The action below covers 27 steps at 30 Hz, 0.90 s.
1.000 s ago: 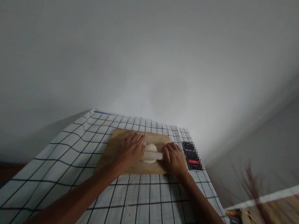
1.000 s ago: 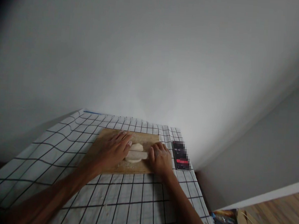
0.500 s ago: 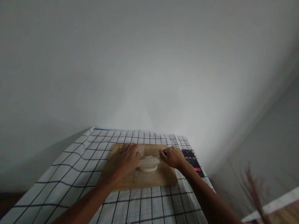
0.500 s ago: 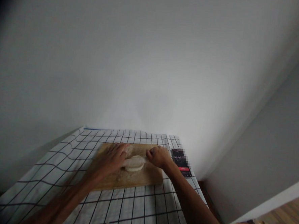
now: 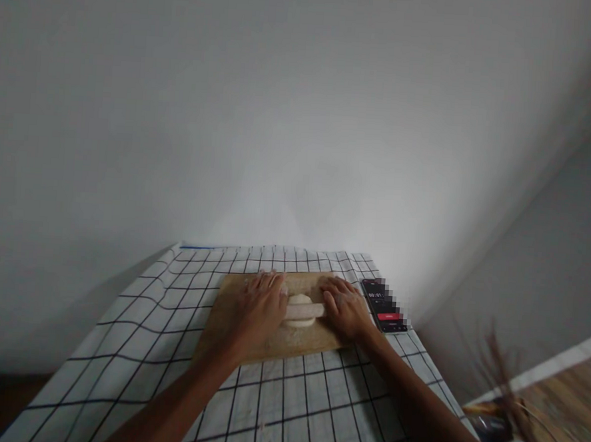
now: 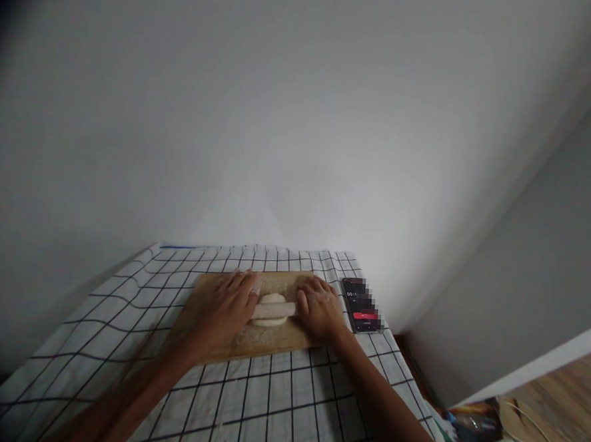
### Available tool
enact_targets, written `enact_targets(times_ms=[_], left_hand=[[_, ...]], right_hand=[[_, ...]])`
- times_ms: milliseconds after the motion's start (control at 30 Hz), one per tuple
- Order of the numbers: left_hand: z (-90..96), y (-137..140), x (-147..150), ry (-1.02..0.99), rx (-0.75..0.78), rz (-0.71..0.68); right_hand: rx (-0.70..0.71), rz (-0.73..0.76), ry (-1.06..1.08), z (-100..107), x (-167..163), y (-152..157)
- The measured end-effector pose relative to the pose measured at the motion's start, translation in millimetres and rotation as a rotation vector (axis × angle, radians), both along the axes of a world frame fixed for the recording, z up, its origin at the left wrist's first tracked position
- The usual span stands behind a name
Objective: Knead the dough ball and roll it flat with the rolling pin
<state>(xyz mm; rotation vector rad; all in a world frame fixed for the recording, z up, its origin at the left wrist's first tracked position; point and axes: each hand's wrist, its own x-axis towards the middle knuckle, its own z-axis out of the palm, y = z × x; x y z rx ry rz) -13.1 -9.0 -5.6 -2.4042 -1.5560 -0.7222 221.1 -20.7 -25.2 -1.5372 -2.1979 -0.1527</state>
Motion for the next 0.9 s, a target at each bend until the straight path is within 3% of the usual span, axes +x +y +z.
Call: enact_targets(times_ms=[233,367,500,700,800,900], left_hand=[[-17.5,-15.7,-13.4,-0.019,0.004,-0.118],[-24.9,-21.7,-19.9,0.008,0.054,-0.152],[-22.9,-16.3,-21.5,0.061,0.076,-0.099],[-31.4,18.3,-27.2,0.125,0.08,-0.062],[-41.9,37.3,-27.0,0.077,0.072,-0.03],[-40.4,42.3,-21.1,0.04,0.093,-0.024]], right_hand=[[0.005,-0.113,-0.027,11.6,-15.1,-52.9],[-0.039,-0.159,-0.065,21.7,-22.2,-66.0],[-0.089,-0.164,-0.069,31.7,-18.7,-45.8],[-0.147,-0.082,-0.09,45.5,-12.2,15.7],[-0.133,-0.049,-0.067,41.8,-11.0,35.4],[-0.132,-0.021,-0.05,29.3,-7.8,39.5]])
